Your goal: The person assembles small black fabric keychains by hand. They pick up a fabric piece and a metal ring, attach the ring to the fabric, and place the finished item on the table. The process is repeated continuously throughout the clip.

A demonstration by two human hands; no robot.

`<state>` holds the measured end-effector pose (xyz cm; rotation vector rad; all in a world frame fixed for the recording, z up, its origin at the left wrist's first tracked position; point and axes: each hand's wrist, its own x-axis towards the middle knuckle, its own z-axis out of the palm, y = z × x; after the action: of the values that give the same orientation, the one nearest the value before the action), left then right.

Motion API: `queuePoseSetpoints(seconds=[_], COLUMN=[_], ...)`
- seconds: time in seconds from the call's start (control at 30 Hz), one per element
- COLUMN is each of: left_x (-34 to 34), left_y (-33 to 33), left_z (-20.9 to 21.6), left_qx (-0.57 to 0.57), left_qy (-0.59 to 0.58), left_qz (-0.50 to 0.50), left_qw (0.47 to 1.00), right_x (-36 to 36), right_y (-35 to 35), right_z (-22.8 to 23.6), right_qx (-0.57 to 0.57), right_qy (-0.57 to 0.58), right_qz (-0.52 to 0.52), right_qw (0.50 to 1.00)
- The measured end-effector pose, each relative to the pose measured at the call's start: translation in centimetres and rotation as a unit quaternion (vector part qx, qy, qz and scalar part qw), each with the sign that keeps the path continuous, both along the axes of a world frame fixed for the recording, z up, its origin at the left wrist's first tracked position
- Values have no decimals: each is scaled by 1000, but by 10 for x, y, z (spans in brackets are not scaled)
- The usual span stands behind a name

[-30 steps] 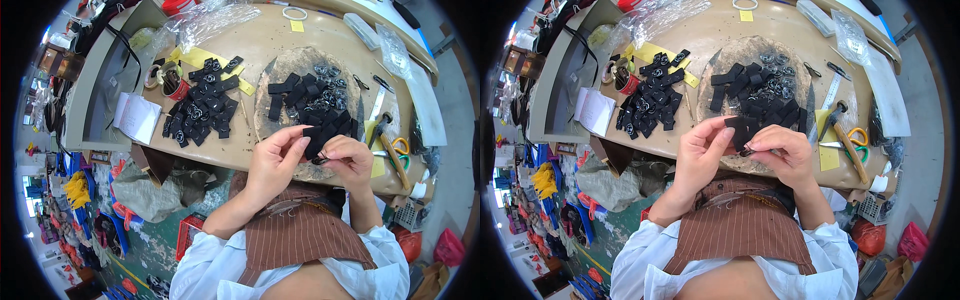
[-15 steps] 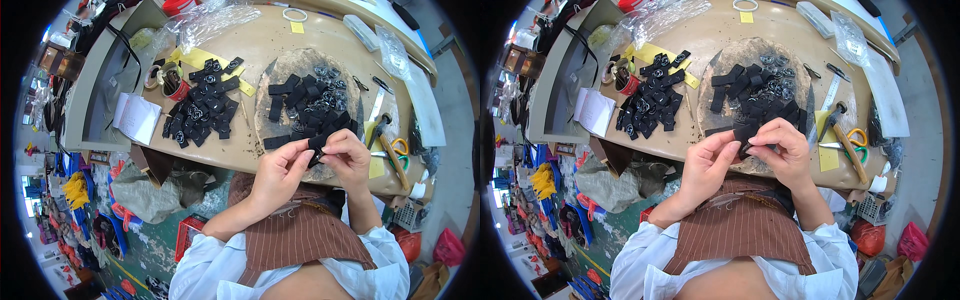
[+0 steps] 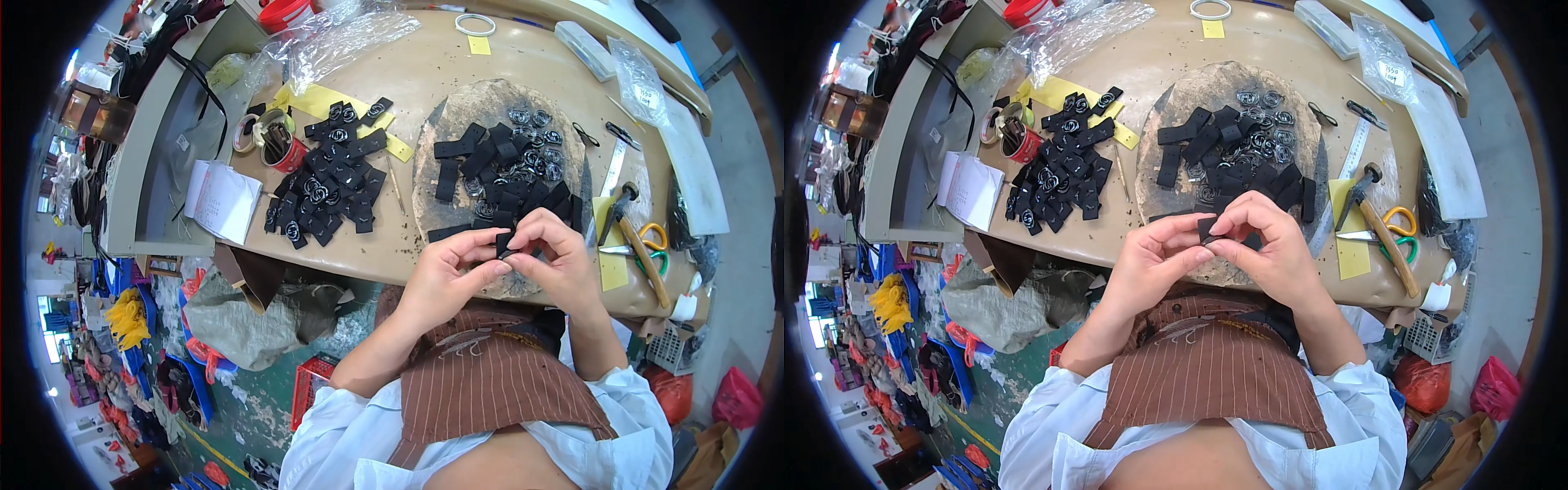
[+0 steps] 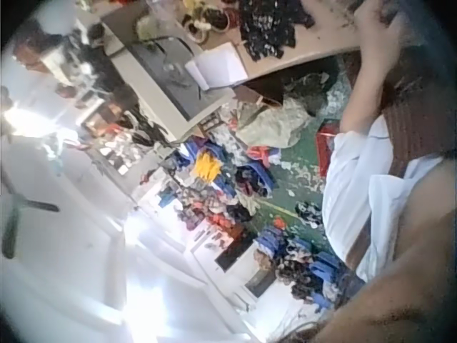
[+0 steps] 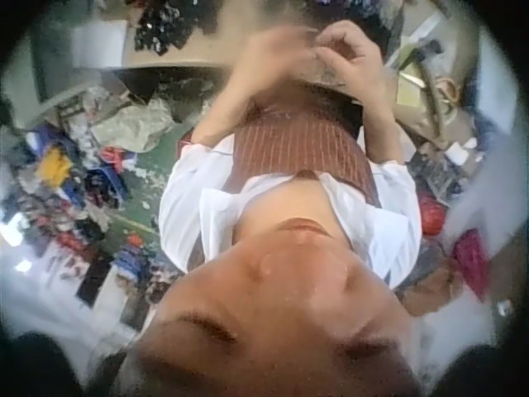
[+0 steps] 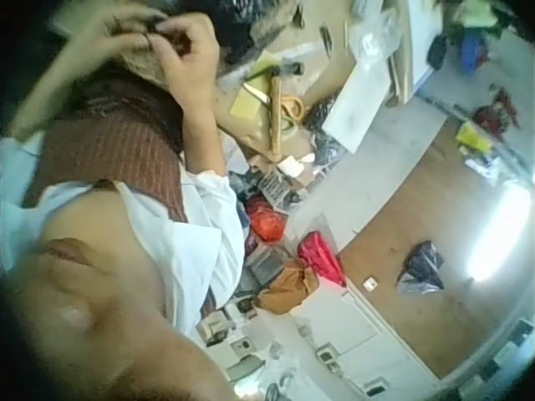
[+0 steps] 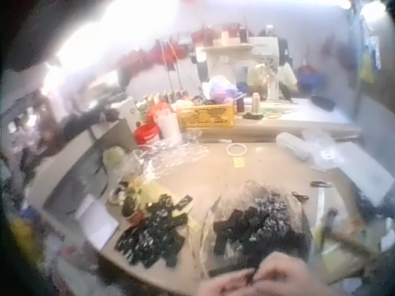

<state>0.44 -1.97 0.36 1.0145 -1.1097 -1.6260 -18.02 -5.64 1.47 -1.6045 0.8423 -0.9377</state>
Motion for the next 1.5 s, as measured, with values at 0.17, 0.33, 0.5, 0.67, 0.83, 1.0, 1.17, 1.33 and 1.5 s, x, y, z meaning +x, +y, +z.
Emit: queuePoseSetpoints(seconds=[0.17, 0.33, 0.5, 0.67, 0.83, 1.0, 1.17, 1.33, 1.5], left_x=[9, 0, -16, -5, 4, 1, -3, 6, -4], left_y=[-9, -5, 7, 3, 1, 4, 10, 1, 6], left_z=[-6, -12, -23, -18, -18, -16, -11, -8, -12], left_qx=[25, -34, 14, -10, 28, -73, -151, -214, -40], left_qy=[21, 40, 181, 79, 62, 75, -49, -169, -19], left_qz=[-27, 34, 95, 53, 18, 71, 117, 65, 124], left_qw=[999, 998, 979, 995, 998, 992, 980, 960, 991], right_x=[2, 11, 12, 3, 0, 3, 2, -4, 1], right_y=[3, 4, 3, 2, 2, 5, 7, 6, 10], right_z=[-1, -7, -11, -11, -11, -5, -6, -7, -8], right_qx=[7, -59, -72, -22, -18, 15, 44, 99, 188], right_qy=[12, -1, 5, 47, 5, -70, -63, -34, -79], right_qz=[6, -71, -45, -31, 1, 35, 8, 18, 3], right_qw=[1000, 996, 996, 998, 1000, 997, 997, 994, 979])
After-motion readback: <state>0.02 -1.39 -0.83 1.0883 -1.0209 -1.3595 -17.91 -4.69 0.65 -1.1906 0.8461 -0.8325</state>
